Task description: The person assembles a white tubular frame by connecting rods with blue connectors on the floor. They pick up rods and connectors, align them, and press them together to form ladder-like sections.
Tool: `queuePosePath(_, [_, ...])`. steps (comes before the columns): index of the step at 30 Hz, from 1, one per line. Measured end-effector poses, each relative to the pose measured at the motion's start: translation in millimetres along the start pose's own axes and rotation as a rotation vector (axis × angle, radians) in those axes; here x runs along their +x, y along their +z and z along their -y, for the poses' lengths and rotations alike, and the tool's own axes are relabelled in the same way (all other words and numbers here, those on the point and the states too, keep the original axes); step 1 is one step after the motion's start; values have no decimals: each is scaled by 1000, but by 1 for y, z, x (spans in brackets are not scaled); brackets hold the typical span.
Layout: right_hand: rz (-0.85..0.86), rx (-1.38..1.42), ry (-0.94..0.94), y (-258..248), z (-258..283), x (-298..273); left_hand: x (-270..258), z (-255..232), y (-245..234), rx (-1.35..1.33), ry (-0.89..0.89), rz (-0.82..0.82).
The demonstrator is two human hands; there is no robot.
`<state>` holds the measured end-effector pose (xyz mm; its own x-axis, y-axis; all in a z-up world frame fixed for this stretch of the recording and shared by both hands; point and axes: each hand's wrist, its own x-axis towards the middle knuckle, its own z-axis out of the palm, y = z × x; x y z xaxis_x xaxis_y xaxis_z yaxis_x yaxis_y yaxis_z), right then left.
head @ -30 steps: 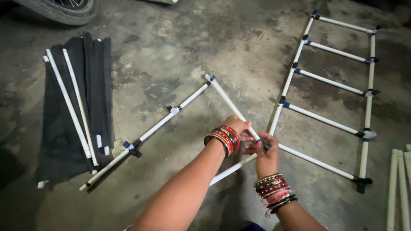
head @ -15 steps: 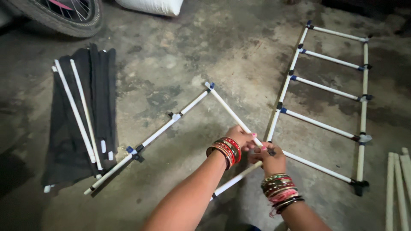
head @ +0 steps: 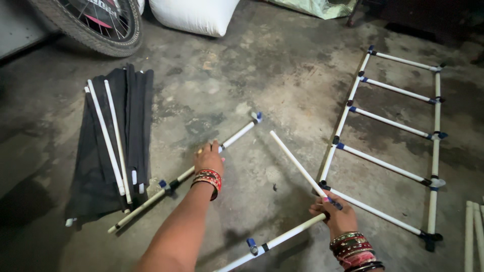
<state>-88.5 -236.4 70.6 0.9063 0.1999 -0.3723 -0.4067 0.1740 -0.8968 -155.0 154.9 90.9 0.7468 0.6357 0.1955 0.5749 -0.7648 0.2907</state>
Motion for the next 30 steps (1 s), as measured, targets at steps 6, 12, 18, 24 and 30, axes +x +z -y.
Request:
queuePosePath(6, [-42, -7, 28, 2, 2, 2, -21, -16, -25, 102, 66, 152])
queuePosePath(12, [-18, -7, -3, 0, 5, -7, -34, -17, -30, 25, 78, 52])
queuePosePath(18, [-7, -11, -33, 3, 10, -14, -21, -9, -13, -139, 12, 195])
queuePosePath(24, [0, -22, -24, 2, 15, -18, -19, -10, -19, -74, -12, 287])
queuePosePath(30, [-25, 0, -3, 1, 14, -26, -28, -15, -39, -100, -48, 280])
